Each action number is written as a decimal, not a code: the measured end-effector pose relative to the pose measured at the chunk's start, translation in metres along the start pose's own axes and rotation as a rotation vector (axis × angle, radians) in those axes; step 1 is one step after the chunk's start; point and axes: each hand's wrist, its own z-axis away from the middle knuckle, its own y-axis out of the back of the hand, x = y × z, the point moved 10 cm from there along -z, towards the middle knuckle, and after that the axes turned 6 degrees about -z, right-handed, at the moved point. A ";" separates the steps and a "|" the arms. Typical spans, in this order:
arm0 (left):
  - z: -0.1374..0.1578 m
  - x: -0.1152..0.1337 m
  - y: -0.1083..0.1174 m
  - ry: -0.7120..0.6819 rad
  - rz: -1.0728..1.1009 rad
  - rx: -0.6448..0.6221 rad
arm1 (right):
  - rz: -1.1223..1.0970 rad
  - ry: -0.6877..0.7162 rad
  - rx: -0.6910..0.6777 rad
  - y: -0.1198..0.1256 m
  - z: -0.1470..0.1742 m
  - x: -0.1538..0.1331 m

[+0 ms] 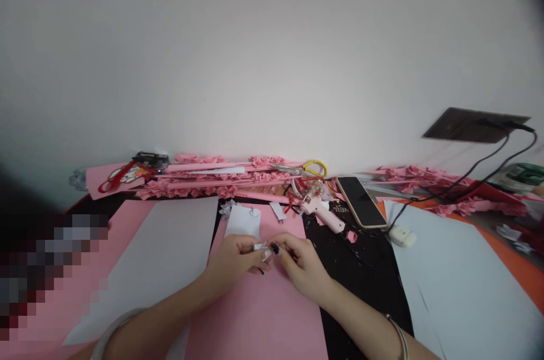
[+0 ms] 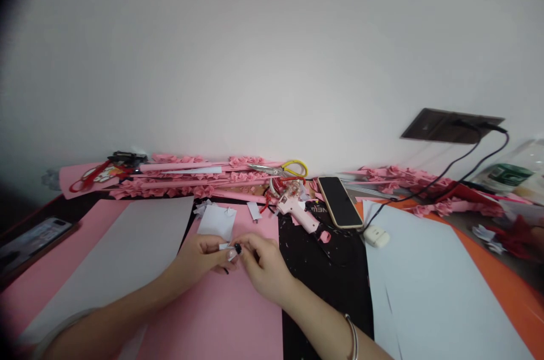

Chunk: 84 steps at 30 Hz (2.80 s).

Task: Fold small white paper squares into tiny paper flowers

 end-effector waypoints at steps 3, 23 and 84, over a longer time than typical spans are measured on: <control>0.000 0.001 -0.002 0.010 0.012 -0.026 | -0.033 0.005 -0.001 0.000 -0.001 -0.002; 0.000 0.003 -0.003 0.058 -0.007 -0.085 | -0.263 0.008 -0.096 -0.007 -0.007 -0.008; 0.000 0.007 0.003 -0.007 0.207 -0.027 | 0.168 0.159 0.033 0.010 -0.010 -0.012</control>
